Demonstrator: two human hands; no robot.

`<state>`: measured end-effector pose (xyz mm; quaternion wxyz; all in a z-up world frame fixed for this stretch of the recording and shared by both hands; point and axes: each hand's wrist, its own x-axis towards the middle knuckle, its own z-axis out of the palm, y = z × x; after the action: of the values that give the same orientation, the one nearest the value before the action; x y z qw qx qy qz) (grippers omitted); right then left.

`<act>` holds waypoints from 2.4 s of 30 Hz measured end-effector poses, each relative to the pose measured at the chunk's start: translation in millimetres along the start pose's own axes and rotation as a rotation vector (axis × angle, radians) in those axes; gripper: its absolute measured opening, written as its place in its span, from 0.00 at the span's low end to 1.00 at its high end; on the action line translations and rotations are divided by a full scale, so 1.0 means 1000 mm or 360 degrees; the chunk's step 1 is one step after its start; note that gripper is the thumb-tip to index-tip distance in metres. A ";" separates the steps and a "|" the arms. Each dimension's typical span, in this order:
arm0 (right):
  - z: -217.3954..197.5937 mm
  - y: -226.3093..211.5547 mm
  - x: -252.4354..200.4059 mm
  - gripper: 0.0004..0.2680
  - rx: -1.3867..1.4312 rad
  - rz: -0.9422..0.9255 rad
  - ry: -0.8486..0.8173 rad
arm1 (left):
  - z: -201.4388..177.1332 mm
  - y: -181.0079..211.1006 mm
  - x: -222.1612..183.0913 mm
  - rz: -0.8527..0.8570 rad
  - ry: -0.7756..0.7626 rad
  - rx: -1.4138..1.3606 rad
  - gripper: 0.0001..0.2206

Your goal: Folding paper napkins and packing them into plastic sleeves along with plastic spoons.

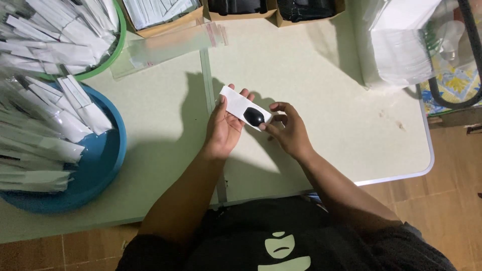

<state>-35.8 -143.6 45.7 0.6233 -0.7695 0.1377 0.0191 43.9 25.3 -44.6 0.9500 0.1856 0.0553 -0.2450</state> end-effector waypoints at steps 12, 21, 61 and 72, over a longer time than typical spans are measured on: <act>0.002 -0.020 0.009 0.22 -0.0138 -0.0088 -0.0068 | 0.015 -0.012 -0.011 -0.0043 -0.0247 0.0293 0.27; 0.000 -0.027 0.006 0.22 -0.0290 -0.0045 -0.0071 | 0.016 -0.016 -0.013 -0.0064 -0.0381 0.0343 0.24; -0.110 -0.020 0.287 0.10 -0.1641 -0.0645 0.0539 | 0.067 0.010 -0.012 -0.0220 0.0915 0.0457 0.19; -0.142 0.020 0.338 0.08 -0.2134 -0.0744 0.0518 | 0.074 0.014 -0.012 -0.0272 0.0784 0.0341 0.19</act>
<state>264.7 -347.7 -9.9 -0.0227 -0.9884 0.0193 -0.1489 41.5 13.6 30.7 0.8588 0.3334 0.2739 -0.2761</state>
